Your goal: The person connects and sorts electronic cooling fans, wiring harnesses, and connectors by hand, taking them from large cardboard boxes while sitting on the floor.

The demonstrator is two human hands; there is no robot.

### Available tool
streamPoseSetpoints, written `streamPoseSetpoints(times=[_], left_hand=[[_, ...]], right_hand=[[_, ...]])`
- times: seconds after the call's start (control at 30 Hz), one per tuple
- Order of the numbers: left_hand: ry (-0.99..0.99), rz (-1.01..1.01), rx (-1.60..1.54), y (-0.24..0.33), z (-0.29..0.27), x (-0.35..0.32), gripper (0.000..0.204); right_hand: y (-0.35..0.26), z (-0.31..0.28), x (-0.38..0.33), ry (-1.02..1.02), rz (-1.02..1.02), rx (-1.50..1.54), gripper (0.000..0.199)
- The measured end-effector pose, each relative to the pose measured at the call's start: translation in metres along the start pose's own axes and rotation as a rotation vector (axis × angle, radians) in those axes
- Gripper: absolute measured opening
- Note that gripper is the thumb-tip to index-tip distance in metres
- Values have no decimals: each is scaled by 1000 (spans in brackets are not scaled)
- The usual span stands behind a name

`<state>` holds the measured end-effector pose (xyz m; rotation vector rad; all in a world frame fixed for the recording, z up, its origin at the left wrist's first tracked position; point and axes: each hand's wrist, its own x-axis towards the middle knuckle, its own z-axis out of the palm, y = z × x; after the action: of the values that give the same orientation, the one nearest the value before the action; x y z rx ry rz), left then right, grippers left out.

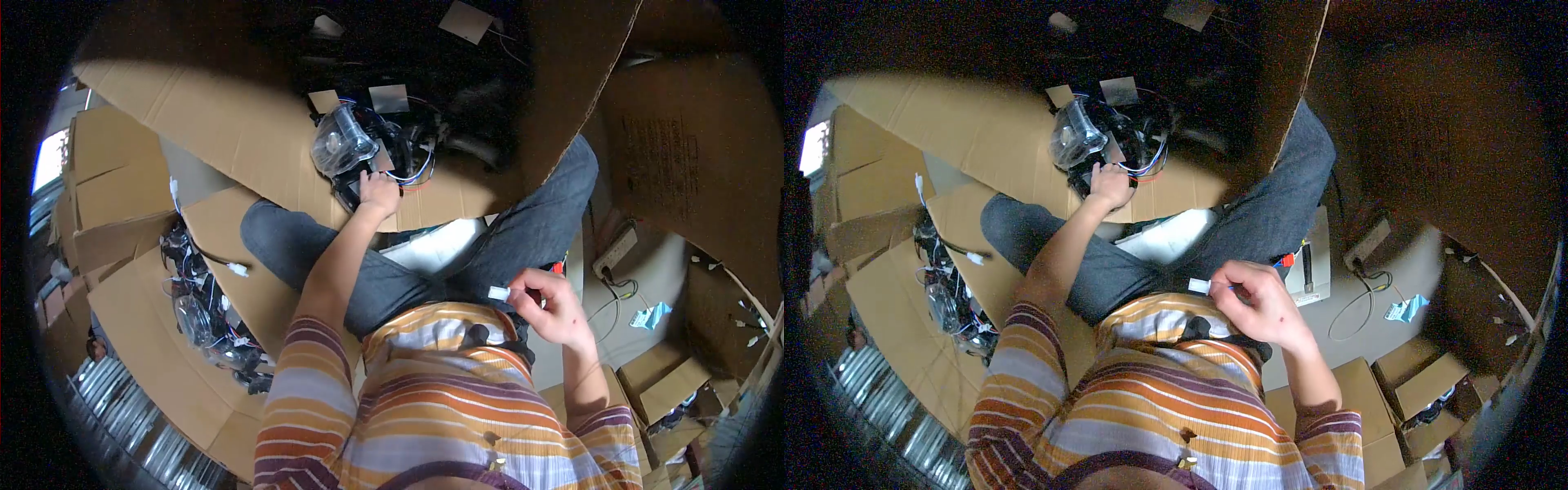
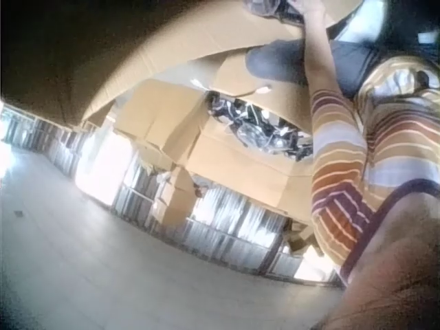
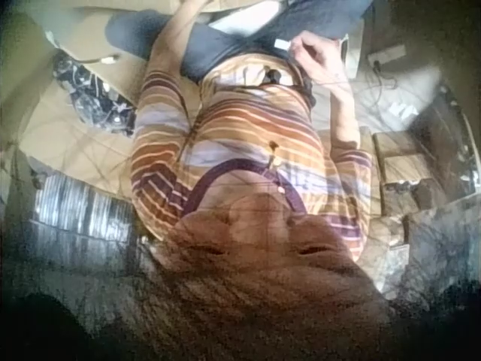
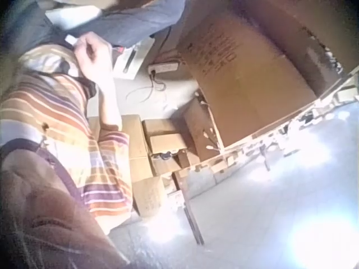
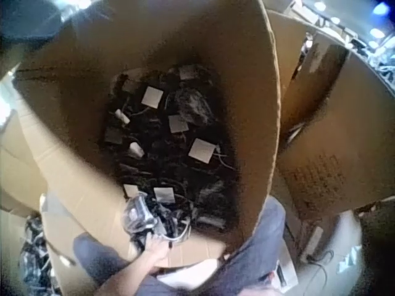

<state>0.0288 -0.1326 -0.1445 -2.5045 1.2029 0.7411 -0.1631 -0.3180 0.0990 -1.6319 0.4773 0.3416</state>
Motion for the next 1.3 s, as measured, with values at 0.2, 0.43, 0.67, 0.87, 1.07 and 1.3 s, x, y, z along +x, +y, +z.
streamPoseSetpoints(times=[0.2, 0.43, 0.67, 0.87, 1.07, 1.3], left_hand=[[122, 74, 69, -2, -6, 4, 20], [310, 144, -428, -16, -47, -45, 18], [88, 61, -1719, -1, -90, -107, 20], [123, 94, -1877, 27, -138, -135, 27], [122, 203, -1804, 28, -161, -151, 30], [51, 227, -1622, 32, -164, -167, 30]], right_hand=[[2, 6, 7, -23, -5, 37, 10], [6, 8, 7, -22, -5, 30, 9], [-2, 16, 9, -70, -83, -26, 10], [-11, 17, 4, -93, -41, -59, 13], [-4, 19, -7, -59, -53, -10, 13], [1, 15, -16, -29, -5, 34, 13]])
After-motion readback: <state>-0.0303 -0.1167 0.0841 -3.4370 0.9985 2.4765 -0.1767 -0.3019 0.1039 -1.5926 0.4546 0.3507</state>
